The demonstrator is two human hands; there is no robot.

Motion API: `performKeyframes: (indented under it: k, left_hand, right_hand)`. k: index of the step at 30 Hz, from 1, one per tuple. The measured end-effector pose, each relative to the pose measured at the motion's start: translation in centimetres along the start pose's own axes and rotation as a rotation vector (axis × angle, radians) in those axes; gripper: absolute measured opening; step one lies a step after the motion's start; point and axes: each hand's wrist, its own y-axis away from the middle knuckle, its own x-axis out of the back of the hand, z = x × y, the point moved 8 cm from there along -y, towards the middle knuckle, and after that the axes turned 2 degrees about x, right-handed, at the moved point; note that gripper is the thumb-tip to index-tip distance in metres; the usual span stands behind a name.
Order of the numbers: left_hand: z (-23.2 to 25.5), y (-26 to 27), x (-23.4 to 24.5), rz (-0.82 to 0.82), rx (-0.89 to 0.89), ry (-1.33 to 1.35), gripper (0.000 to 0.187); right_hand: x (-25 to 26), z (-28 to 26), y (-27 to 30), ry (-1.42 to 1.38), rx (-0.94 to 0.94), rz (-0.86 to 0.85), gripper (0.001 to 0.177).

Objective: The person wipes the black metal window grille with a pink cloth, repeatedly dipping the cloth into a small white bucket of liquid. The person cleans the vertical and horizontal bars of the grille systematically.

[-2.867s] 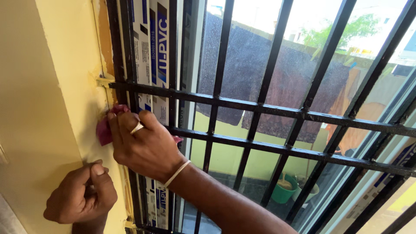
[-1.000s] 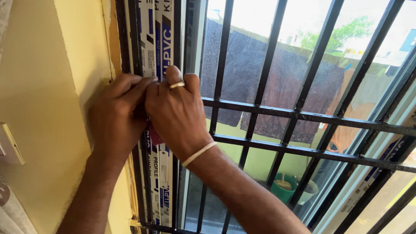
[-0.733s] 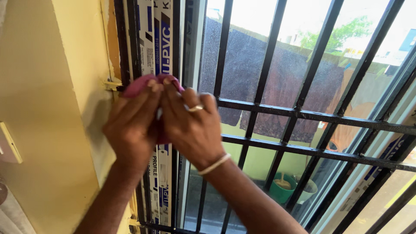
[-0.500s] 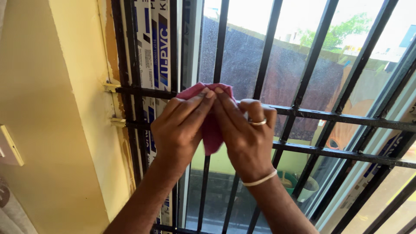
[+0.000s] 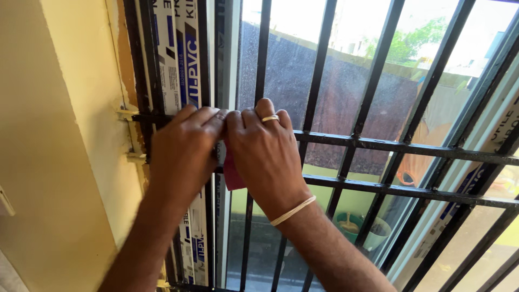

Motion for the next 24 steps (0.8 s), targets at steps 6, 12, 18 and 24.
performKeyframes:
  k: [6, 12, 18, 24]
  left_hand:
    - [-0.5, 1.0, 0.1, 0.161, -0.013, 0.169, 0.046]
    - [0.6, 4.2, 0.2, 0.537, 0.005, 0.120, 0.033]
    - [0.9, 7.0, -0.3, 0.452, -0.009, 0.001, 0.029]
    - [-4.9, 5.8, 0.2, 0.441, 0.302, 0.148, 0.035]
  right_hand:
    - [1.9, -0.4, 0.8, -0.047, 0.039, 0.254, 0.023]
    - [1.7, -1.2, 4.2, -0.024, 0.110, 0.488, 0.036]
    - [1.8, -2.0, 4.7, -0.024, 0.120, 0.469, 0.031]
    - [1.2, -5.4, 0.8, 0.049, 0.187, 0.451, 0.031]
